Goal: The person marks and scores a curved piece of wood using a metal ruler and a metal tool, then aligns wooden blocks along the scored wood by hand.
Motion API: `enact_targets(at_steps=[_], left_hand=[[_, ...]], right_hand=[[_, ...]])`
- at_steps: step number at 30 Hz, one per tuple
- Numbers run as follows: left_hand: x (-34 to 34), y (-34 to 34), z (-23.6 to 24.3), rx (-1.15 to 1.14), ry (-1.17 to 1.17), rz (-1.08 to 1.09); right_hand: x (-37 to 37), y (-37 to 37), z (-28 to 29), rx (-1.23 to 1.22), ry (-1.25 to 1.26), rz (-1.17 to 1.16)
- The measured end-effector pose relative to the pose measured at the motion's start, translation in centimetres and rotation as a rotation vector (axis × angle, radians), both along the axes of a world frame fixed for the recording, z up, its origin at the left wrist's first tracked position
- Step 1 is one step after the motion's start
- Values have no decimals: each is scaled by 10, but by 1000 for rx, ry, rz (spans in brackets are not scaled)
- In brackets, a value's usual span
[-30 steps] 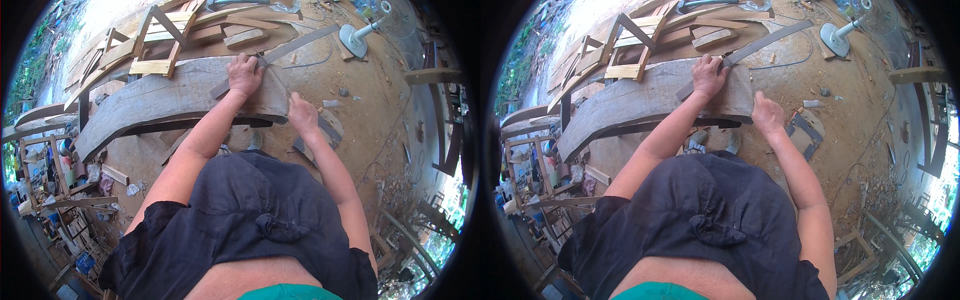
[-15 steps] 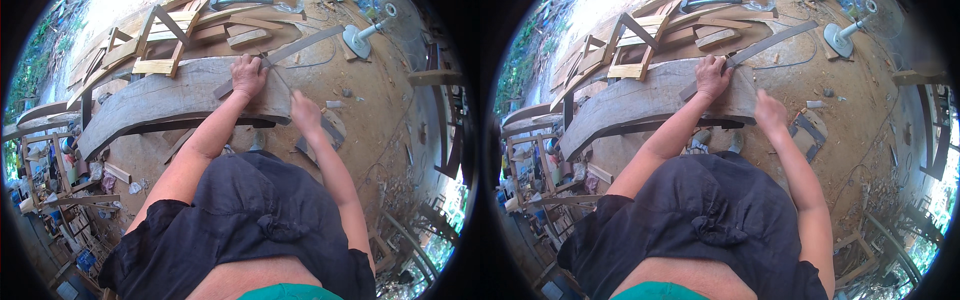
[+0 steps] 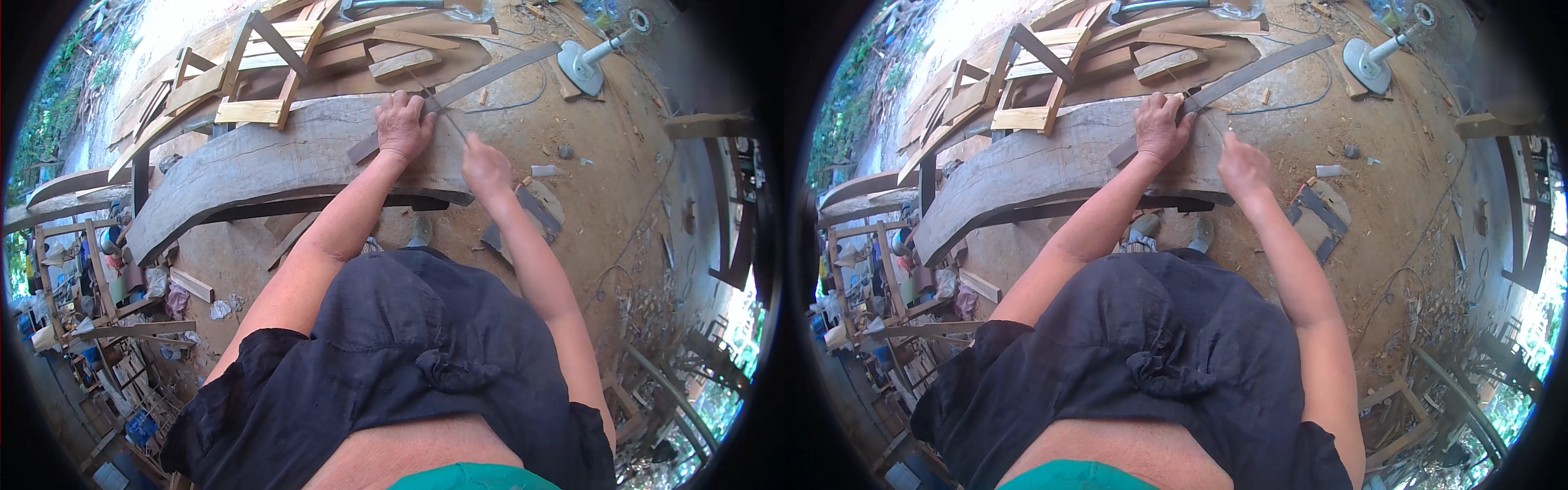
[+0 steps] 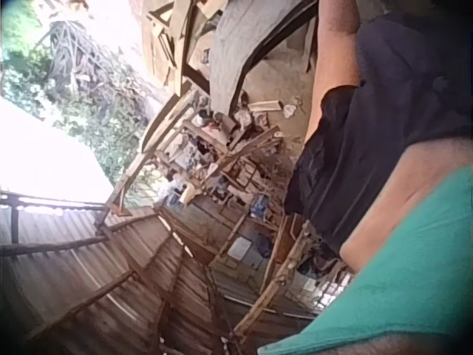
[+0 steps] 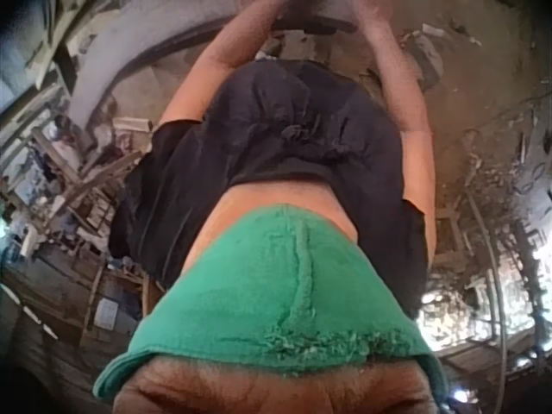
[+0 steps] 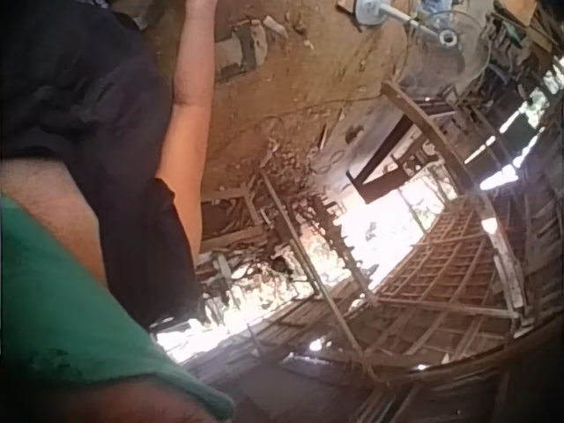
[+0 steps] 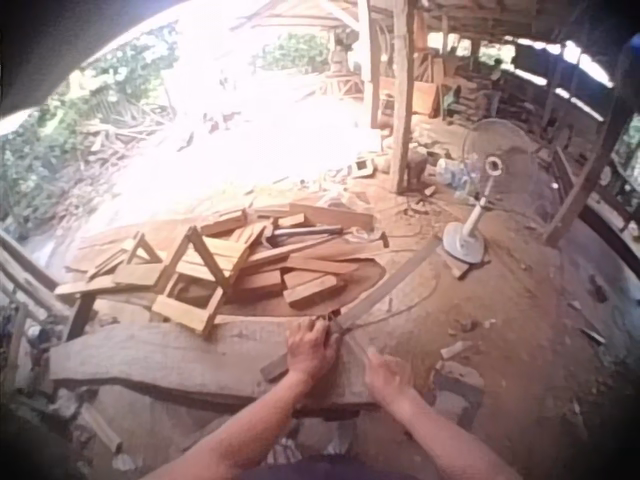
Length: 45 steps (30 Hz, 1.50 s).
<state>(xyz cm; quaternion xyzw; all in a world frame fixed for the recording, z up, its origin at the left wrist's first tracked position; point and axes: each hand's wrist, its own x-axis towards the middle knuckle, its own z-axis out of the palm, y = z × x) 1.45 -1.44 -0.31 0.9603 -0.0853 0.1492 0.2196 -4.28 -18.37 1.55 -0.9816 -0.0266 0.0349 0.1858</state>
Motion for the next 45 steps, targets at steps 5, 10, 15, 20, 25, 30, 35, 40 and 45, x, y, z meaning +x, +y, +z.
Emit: enact_targets(at_steps=[5, 10, 15, 20, 25, 30, 35, 40, 45], left_hand=[[0, 6, -1, -10, 17, 21], [-1, 7, 1, 5, 23, 23], [3, 0, -4, -40, -9, -13], [2, 6, -4, -20, -19, 28], [1, 6, -1, 0, 9, 21], [4, -2, -1, -35, -11, -2], [-1, 6, 2, 23, 41, 35], [-2, 7, 1, 29, 14, 27], [2, 0, 0, 12, 33, 2]], right_hand=[[-23, -17, -9, 13, -50, 66], [-60, -39, -5, 17, -39, 33], [-8, -4, -15, -6, -46, 6], [-39, -27, 2, -17, -26, 48], [-45, -24, 1, -15, -6, 5], [5, 4, 2, -11, -42, 8], [-43, -27, -1, 8, -12, 29], [-37, -19, 3, 34, -20, 1], [-2, -3, -5, 0, -30, 1]])
